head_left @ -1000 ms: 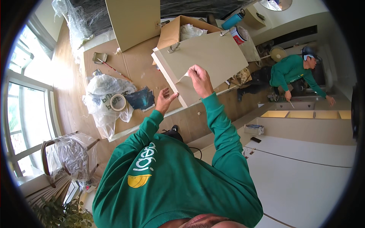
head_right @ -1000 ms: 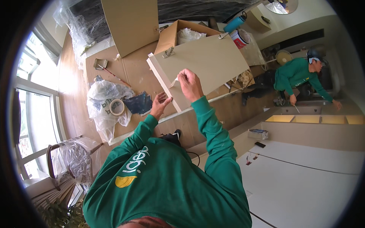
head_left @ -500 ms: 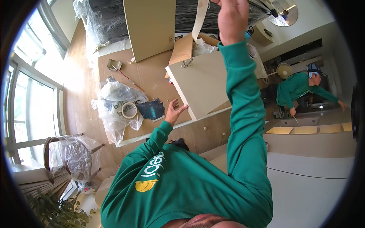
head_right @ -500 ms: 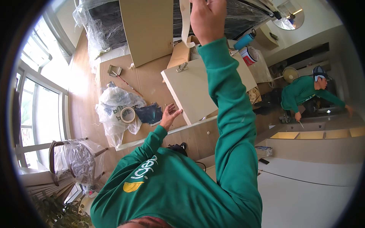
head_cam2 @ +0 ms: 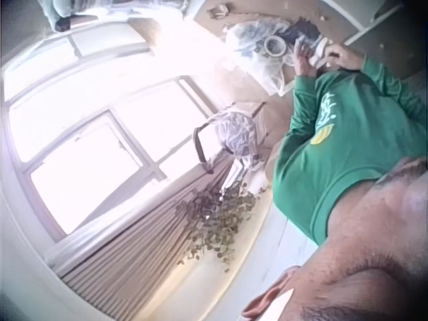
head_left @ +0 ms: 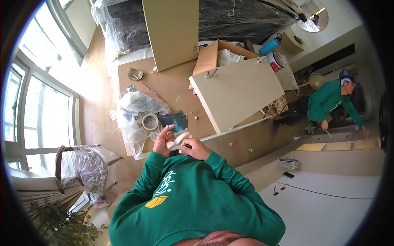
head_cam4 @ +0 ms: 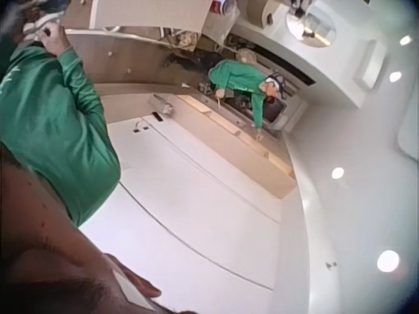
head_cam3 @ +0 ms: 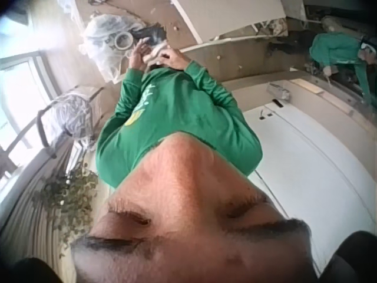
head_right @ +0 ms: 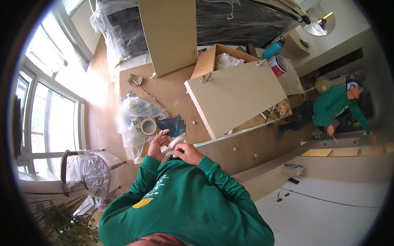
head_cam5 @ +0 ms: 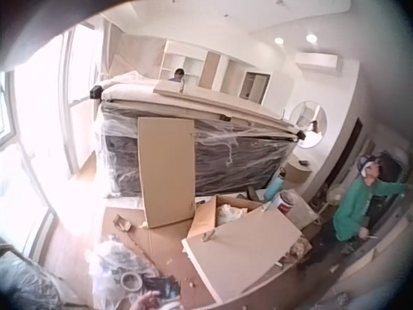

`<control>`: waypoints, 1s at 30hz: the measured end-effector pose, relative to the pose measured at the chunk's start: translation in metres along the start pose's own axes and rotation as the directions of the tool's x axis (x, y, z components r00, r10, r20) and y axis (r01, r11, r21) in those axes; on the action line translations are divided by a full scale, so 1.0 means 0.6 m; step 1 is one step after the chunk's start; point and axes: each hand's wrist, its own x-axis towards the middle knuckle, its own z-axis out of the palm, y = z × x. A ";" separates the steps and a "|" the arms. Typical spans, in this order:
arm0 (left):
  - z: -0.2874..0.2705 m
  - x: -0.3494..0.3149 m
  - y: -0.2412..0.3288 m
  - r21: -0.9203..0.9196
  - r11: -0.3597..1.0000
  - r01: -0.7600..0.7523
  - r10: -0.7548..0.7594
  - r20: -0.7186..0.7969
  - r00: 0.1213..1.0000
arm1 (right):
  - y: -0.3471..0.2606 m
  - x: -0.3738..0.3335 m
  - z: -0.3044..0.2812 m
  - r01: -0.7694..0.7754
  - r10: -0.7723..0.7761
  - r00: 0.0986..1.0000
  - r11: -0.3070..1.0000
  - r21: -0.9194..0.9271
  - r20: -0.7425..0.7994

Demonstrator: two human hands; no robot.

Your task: The person cleans the edges of a cabinet door using a scraper and attaches masking tape to the corners.

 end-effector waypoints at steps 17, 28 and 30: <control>0.050 -0.021 -0.010 0.630 0.744 0.225 -0.320 0.040 0.947 | 0.048 -0.051 -0.008 0.028 0.013 0.998 0.746 0.665 -0.056; 0.059 -0.055 -0.104 0.574 0.801 0.170 -0.099 -0.152 0.983 | 0.136 -0.149 -0.071 0.000 0.088 0.992 0.713 0.701 -0.089; 0.069 -0.054 -0.108 0.407 0.911 0.058 0.036 -0.220 0.975 | 0.174 -0.170 -0.112 0.033 0.181 0.964 0.642 0.766 -0.194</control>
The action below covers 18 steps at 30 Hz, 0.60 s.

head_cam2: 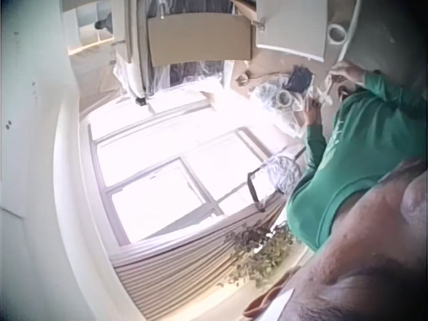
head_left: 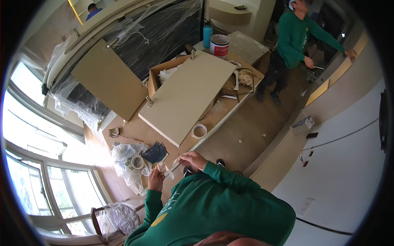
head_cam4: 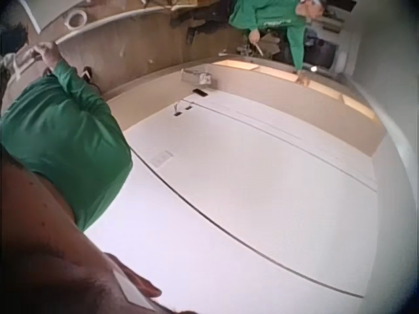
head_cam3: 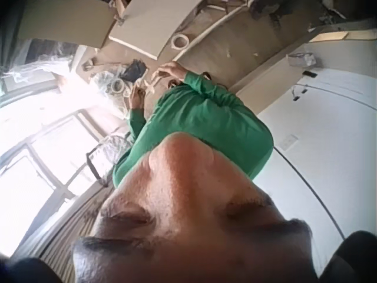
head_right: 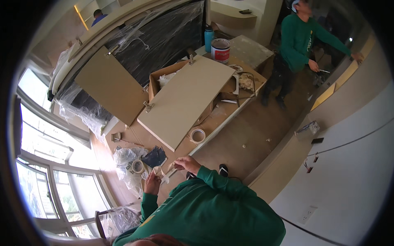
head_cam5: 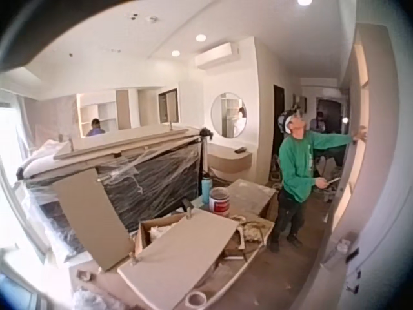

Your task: The person cleans the edges of a cabinet door using a scraper and attaches masking tape to the corners.

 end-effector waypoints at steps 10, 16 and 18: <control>-0.091 0.040 0.041 0.909 0.269 -0.319 0.868 -0.084 0.490 | -0.030 -0.161 -0.291 0.054 -0.083 0.967 0.990 -0.127 -0.242; 0.020 0.036 0.082 0.966 0.174 0.192 0.755 -0.256 0.604 | -0.055 -0.217 -0.395 0.027 -0.056 0.903 0.997 -0.074 -0.426; -0.033 0.061 0.099 0.965 0.212 0.153 0.794 -0.261 0.549 | -0.063 -0.218 -0.404 0.015 -0.034 0.886 0.999 -0.046 -0.462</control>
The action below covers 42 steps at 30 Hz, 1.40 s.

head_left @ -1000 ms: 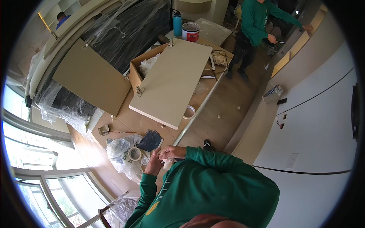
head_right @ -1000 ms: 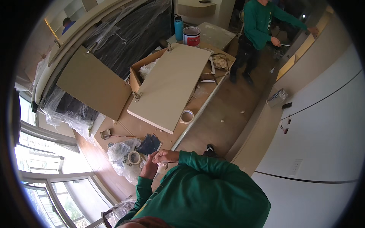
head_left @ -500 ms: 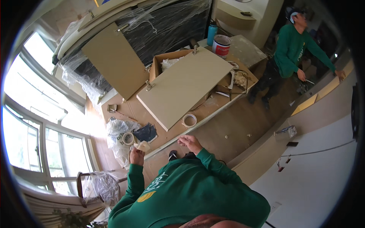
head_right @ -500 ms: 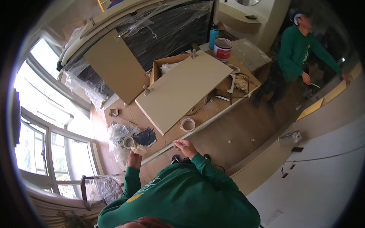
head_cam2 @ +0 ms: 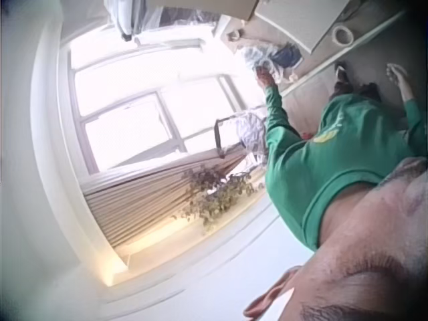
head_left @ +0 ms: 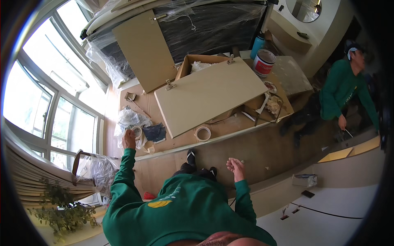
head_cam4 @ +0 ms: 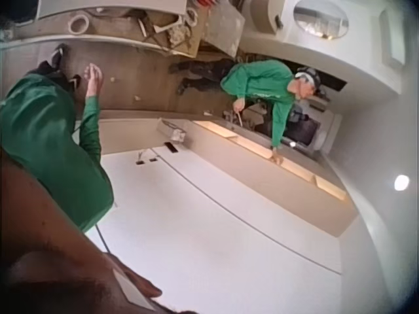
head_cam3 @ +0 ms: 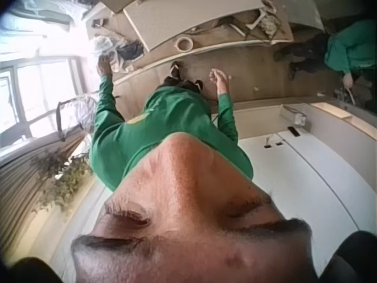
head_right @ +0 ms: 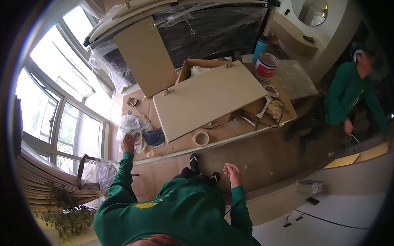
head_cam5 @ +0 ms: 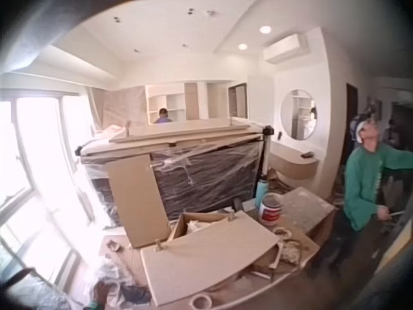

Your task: The person cleans the edges of a cabinet door using a scraper and attaches masking tape to the corners.

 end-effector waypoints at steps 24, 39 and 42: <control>0.332 0.426 0.581 0.328 0.826 -0.458 -0.025 0.834 0.552 | -0.271 0.297 0.189 0.025 -0.100 0.975 0.937 0.349 0.201; 0.121 0.277 0.499 -0.043 0.999 -0.006 0.029 0.557 0.830 | -0.362 0.289 0.170 0.429 -0.453 0.823 0.891 0.147 0.343; -0.018 0.205 0.573 -0.239 0.971 0.017 0.113 0.520 0.847 | -0.426 0.332 0.165 0.620 -0.580 0.684 0.782 0.066 0.441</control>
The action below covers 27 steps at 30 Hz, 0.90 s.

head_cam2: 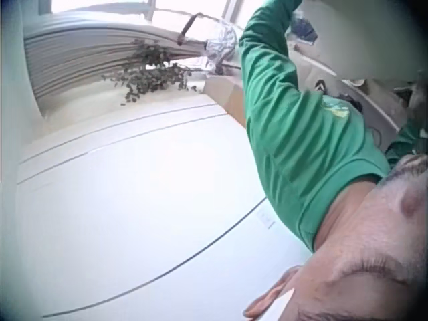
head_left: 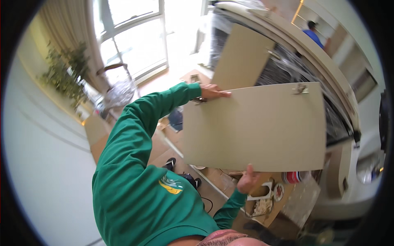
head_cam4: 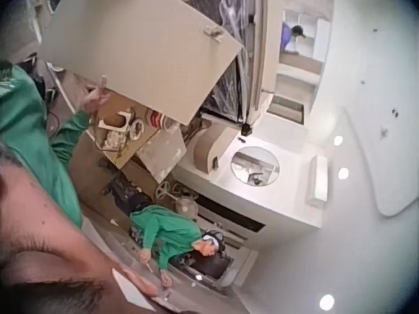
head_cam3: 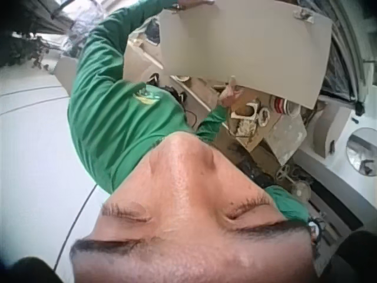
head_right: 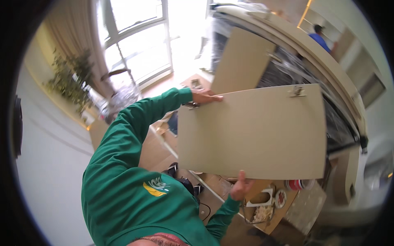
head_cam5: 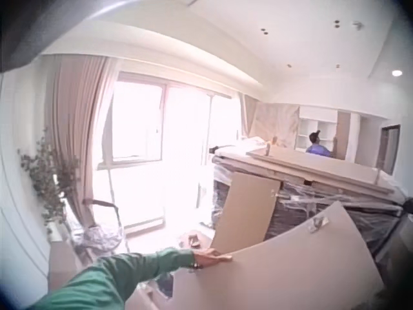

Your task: The person cleans the edges of a cabinet door using a scraper and attaches masking tape to the corners.

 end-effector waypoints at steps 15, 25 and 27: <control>0.021 -0.593 -0.394 -0.588 0.160 -0.793 -0.326 -0.789 0.520 | -0.186 0.023 0.813 0.342 -0.007 0.174 0.938 -0.054 0.985; 0.064 -0.778 -0.577 -0.504 -0.129 -0.854 -0.668 -0.593 0.450 | 0.071 -0.219 1.411 0.630 0.604 -0.309 0.709 -0.318 0.734; 0.043 -0.799 -0.602 -0.575 -0.099 -0.812 -0.707 -0.534 0.464 | 0.128 -0.262 1.490 0.714 0.600 -0.303 0.658 -0.240 0.741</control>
